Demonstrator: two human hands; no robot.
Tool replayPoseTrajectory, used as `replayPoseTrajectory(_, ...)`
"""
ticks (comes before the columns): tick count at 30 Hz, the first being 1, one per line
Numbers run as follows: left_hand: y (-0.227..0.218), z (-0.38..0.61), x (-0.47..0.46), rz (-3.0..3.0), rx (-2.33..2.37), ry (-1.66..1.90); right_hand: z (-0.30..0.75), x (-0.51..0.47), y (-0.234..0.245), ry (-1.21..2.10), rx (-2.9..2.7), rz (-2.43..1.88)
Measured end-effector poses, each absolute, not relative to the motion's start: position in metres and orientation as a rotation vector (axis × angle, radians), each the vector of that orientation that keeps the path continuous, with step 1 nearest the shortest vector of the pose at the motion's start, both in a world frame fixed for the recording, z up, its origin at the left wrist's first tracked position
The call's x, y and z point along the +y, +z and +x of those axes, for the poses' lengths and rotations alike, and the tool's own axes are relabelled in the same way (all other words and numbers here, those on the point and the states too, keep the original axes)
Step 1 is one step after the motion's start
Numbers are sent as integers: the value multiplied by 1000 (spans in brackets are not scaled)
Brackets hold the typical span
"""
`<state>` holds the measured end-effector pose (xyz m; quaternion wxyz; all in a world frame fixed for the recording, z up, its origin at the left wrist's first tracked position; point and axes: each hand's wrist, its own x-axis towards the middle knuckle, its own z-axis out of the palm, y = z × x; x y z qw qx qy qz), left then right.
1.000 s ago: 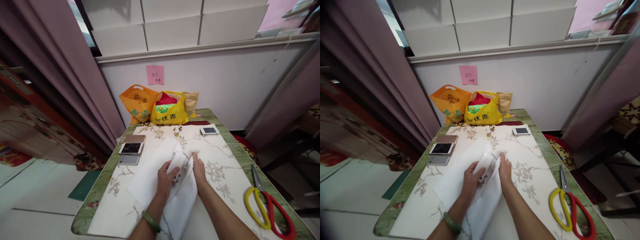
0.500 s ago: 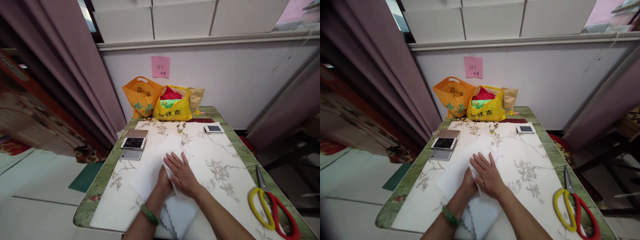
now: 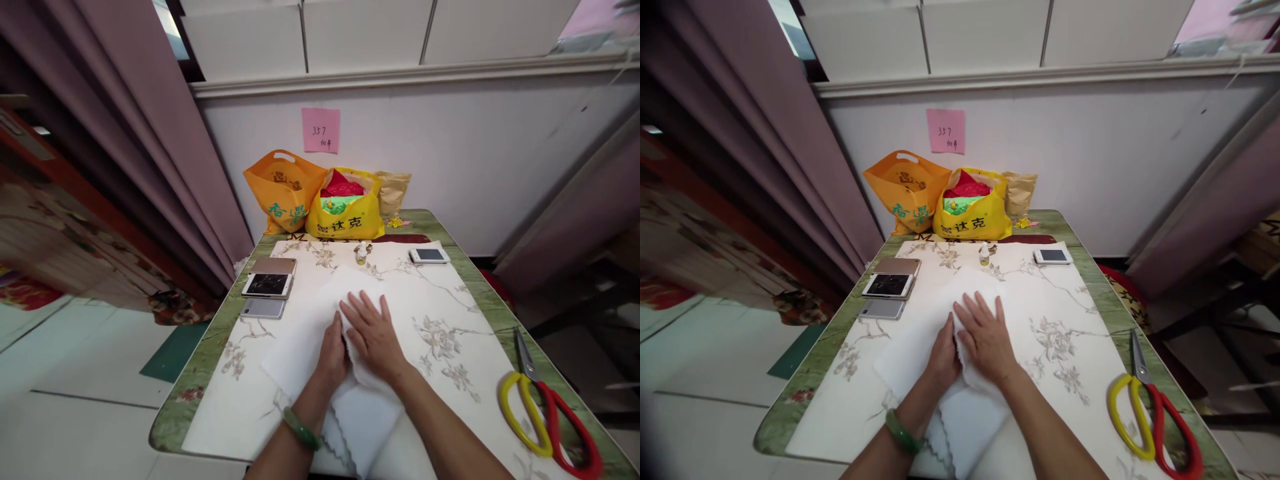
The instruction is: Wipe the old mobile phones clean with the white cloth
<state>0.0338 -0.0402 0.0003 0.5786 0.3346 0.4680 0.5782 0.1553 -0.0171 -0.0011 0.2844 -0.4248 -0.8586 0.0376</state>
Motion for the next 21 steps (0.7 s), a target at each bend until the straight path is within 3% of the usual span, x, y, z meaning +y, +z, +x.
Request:
replayPoseTrajectory(4,8,33,-45,880,1027,1166,170,-6,-7,235,-1874,-1403)
replayPoseTrajectory(9,11,34,-46,1032,1027,1179,183,1,-14,588,-1430,-1453)
replayPoseTrajectory(15,-2,37,-50,1304,1422,1254,185,-3,-9,444,-1083,-1451)
replayPoseTrajectory(17,-4,40,-51,1398,1592,1312,182,-10,-6,340,-1204,-1384)
replayPoseTrajectory(21,-6,44,-49,1325,1564,1445,169,-20,0,309,-2089,-918)
